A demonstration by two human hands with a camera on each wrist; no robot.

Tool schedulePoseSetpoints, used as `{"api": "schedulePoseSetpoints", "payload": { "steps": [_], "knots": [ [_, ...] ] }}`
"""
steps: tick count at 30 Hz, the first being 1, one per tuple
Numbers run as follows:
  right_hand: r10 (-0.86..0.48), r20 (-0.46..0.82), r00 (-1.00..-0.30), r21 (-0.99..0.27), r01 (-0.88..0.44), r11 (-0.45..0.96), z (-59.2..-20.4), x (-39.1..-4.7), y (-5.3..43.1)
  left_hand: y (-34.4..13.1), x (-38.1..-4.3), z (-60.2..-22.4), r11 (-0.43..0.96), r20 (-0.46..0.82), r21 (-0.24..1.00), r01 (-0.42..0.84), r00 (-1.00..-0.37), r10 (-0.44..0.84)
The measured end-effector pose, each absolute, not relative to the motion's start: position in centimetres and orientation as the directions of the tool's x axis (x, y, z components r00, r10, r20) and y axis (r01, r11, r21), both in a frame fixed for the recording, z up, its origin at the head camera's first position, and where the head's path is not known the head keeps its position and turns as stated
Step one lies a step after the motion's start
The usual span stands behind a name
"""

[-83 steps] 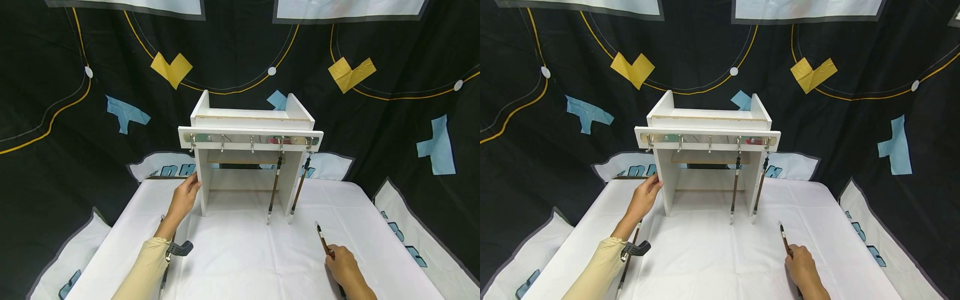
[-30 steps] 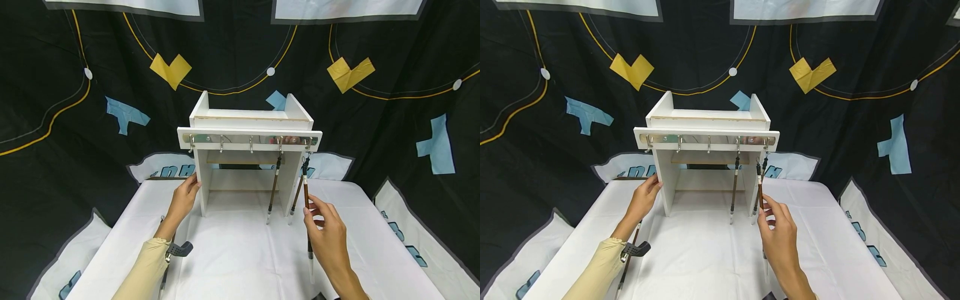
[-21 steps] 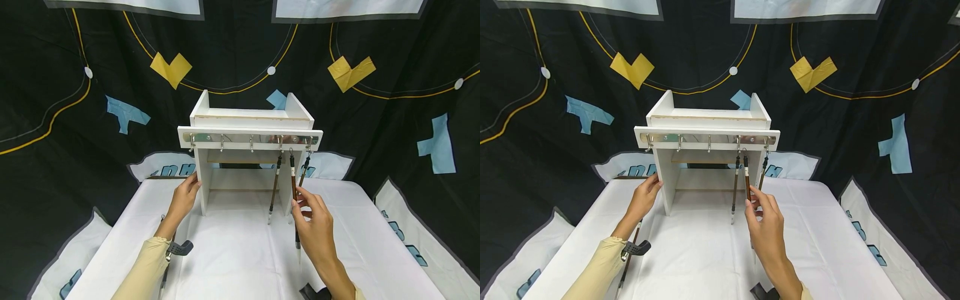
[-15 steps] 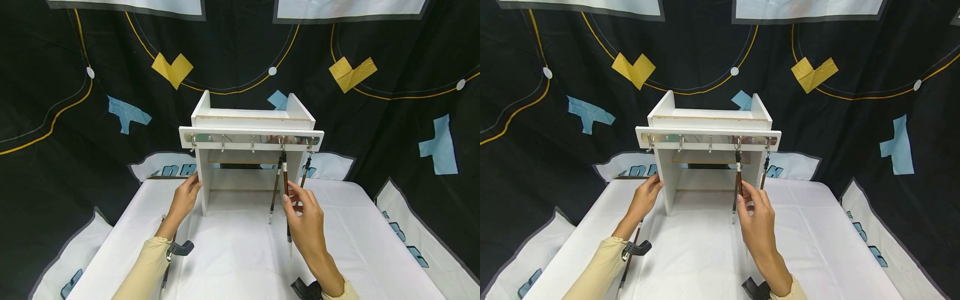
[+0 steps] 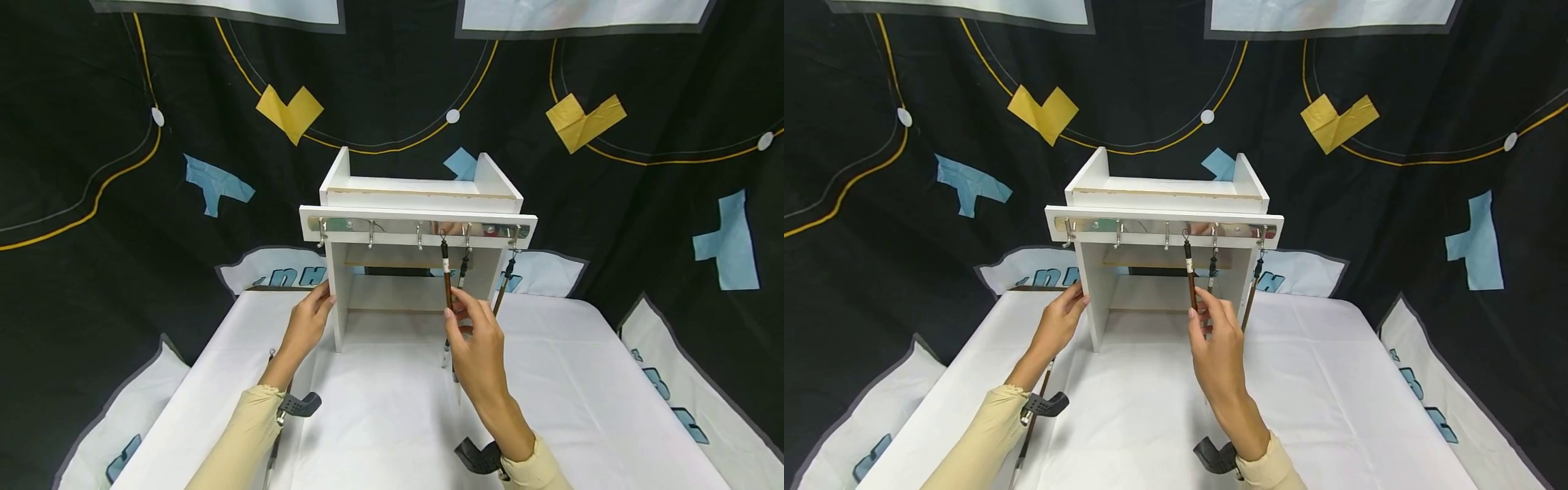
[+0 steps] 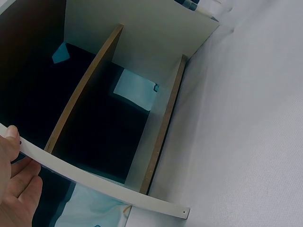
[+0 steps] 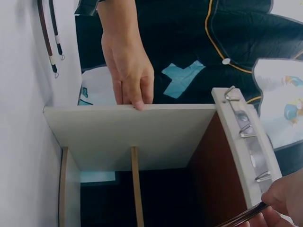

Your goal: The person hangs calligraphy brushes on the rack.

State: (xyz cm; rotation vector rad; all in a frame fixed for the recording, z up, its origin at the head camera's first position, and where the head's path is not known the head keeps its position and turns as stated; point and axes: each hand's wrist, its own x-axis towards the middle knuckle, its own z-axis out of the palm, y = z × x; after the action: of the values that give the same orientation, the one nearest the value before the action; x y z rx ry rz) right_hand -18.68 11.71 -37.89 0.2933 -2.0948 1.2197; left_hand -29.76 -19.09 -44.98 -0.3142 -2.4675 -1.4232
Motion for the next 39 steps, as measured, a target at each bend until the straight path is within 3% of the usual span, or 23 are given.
{"api": "schedulePoseSetpoints", "payload": {
  "steps": [39],
  "knots": [
    [0.112, 0.615, -0.780, -0.698, -0.474, 0.536, -40.2, -20.0, 9.1, -19.1, -29.7, -45.0, 0.501, 0.366, 0.798, 0.336, -0.930, 0.041]
  ]
}}
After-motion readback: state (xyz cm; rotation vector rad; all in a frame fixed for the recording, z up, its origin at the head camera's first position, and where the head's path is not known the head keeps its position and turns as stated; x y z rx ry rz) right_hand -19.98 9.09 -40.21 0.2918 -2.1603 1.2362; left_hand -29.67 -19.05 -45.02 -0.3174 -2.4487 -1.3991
